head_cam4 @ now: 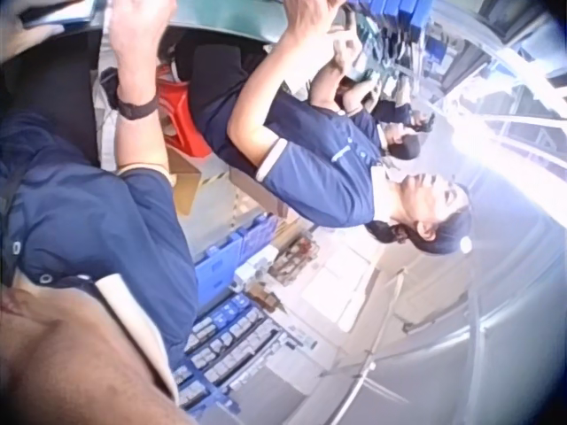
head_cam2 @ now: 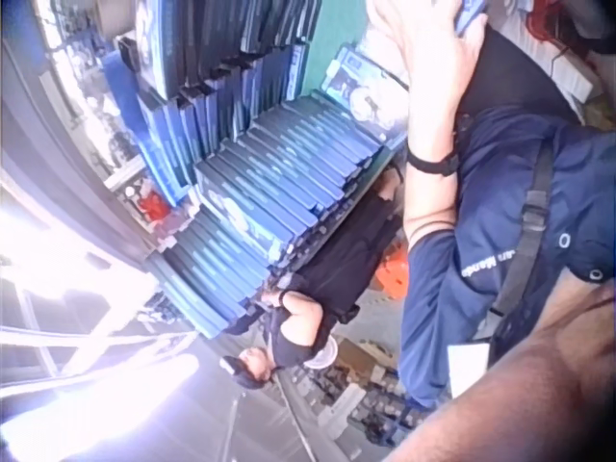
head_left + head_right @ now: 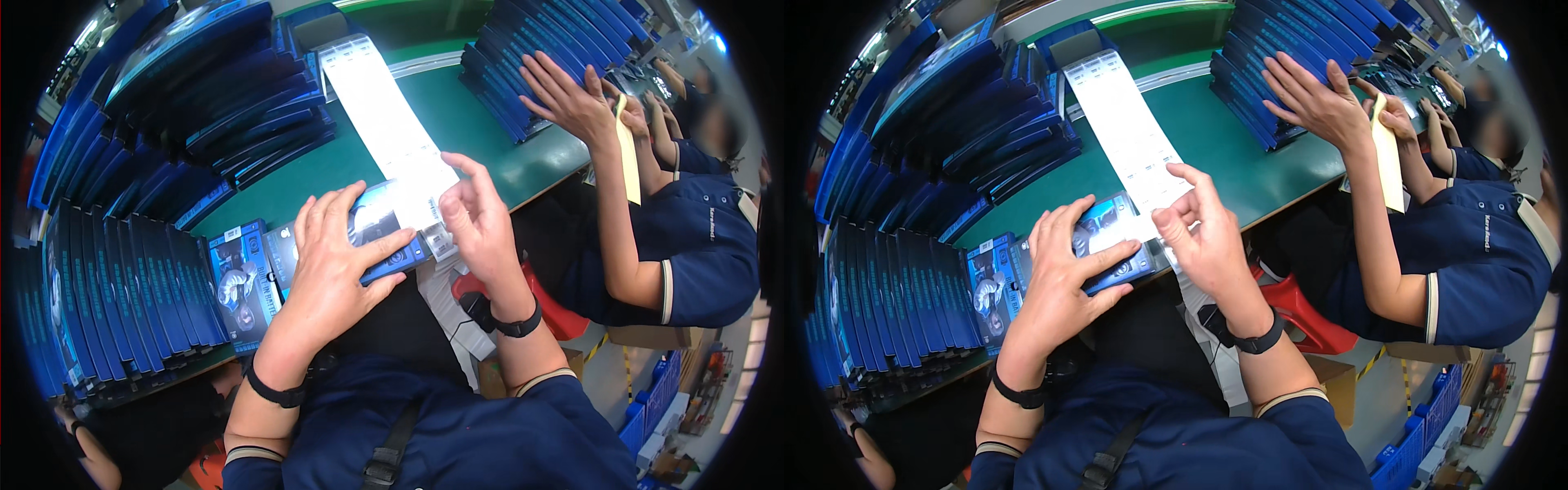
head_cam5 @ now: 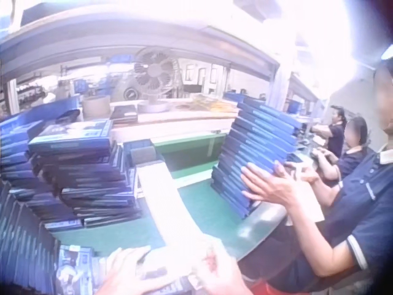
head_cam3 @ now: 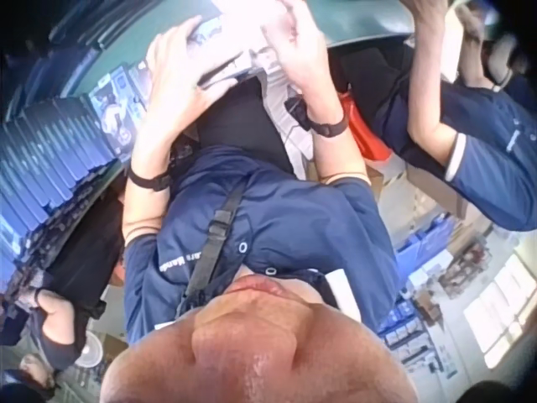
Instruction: Applying stickers to product boxes and stacking them on an assembly line.
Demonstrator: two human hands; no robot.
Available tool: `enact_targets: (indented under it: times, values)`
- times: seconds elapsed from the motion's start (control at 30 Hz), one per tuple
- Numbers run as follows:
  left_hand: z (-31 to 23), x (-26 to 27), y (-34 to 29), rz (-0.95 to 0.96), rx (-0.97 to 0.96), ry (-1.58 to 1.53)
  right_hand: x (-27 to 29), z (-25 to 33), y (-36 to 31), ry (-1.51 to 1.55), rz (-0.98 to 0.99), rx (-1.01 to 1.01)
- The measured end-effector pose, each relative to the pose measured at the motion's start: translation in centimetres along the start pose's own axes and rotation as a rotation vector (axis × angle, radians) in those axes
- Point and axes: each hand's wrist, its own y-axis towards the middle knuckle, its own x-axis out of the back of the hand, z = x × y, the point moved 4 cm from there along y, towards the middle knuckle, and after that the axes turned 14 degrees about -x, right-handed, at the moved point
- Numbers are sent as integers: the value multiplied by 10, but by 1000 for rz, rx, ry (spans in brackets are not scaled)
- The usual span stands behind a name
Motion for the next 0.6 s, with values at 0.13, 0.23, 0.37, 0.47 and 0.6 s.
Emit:
enact_targets:
  times: [0.13, 0.23, 0.37, 0.47, 0.6]
  values:
    - [-15, 13, 0, -72, -81, -16, -18, 5, -16, 473, 195, -141]
    - [-27, 18, -5, -140, -144, -36, -29, 15, -29, 874, 368, -163]
    - [-37, 29, -7, -176, -110, -107, -55, 20, -52, 1204, 617, -399]
    - [-50, 42, -3, -109, -145, -70, -66, 19, -69, 1139, 795, -550]
    - [-48, 62, -3, -163, -21, 21, -54, 15, -66, 604, 548, -241]
